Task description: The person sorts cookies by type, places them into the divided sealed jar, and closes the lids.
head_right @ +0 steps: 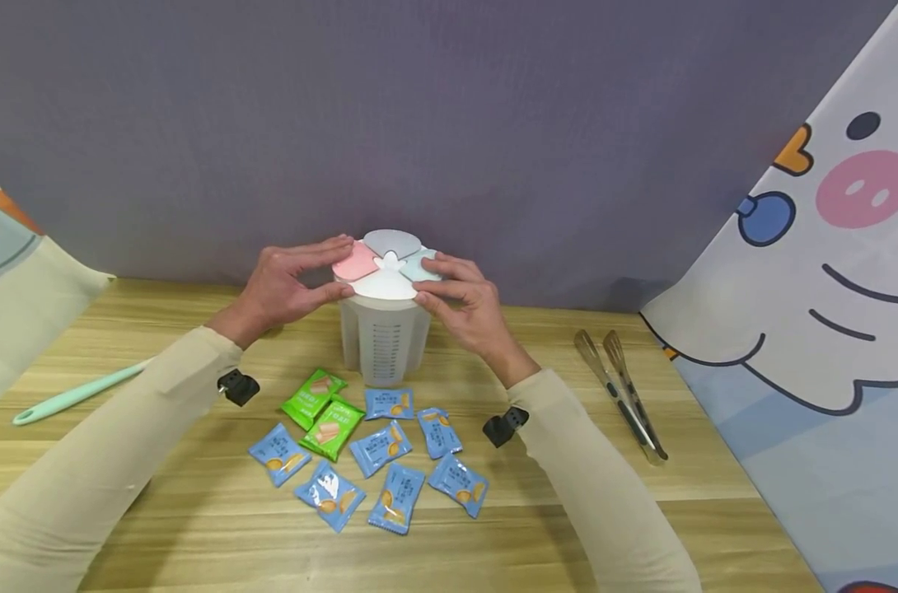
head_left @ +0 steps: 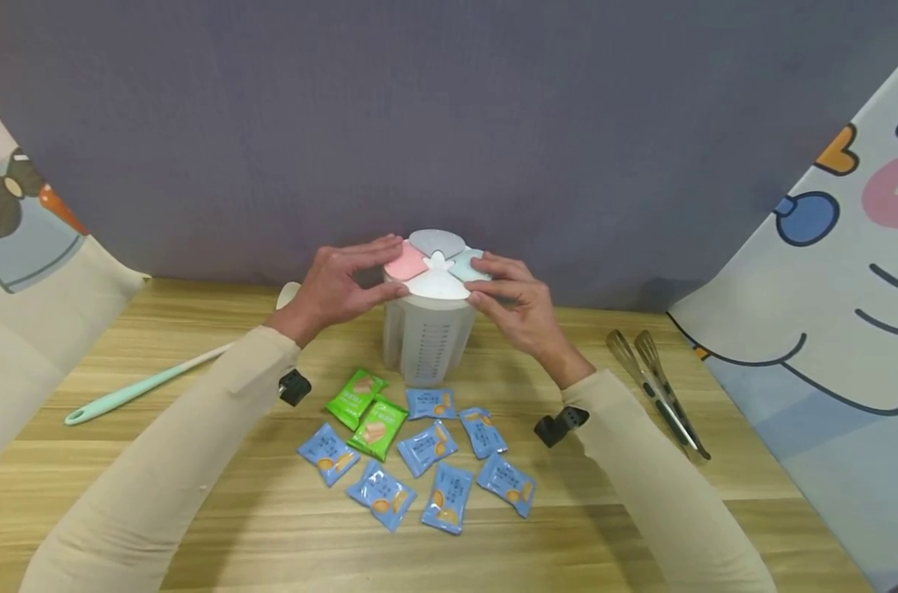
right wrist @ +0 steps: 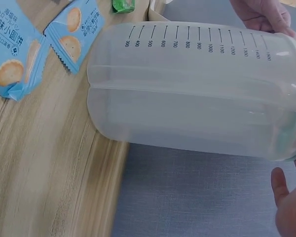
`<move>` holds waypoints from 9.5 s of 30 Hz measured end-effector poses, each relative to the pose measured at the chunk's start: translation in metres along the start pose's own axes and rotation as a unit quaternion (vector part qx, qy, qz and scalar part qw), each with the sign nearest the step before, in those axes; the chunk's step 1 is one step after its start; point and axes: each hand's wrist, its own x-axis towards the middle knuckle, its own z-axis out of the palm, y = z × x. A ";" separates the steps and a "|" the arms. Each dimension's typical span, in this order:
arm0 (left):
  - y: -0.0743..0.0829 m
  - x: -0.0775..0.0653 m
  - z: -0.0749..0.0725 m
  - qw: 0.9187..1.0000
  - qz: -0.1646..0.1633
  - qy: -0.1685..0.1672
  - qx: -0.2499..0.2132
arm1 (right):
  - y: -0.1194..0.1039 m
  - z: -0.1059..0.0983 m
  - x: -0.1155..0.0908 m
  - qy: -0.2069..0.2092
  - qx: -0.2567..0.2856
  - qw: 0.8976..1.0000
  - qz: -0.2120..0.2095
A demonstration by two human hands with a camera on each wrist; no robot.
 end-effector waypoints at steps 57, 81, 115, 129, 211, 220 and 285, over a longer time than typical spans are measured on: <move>-0.002 -0.001 0.000 1.000 0.011 -0.005 0.023 | 0.001 0.004 0.024 0.060 -0.037 0.990 0.121; -0.003 0.002 -0.001 1.000 -0.010 -0.012 0.019 | 0.003 0.001 0.026 0.052 0.001 0.986 0.161; -0.001 0.004 0.016 0.997 -0.038 0.062 -0.001 | 0.005 0.002 0.016 0.059 0.010 0.988 0.140; 0.002 0.009 0.018 0.995 -0.054 0.085 0.002 | 0.007 0.005 0.013 0.079 0.045 0.982 0.164; 0.000 0.006 0.004 0.995 -0.070 0.075 0.020 | 0.031 -0.008 -0.117 -0.208 -0.029 0.931 0.298; 0.001 0.006 0.004 0.995 -0.076 0.069 0.020 | 0.015 -0.023 -0.091 -0.157 -0.033 0.941 0.298; 0.003 0.007 0.009 0.995 -0.079 0.067 0.000 | -0.028 0.016 0.039 0.180 -0.027 0.982 0.053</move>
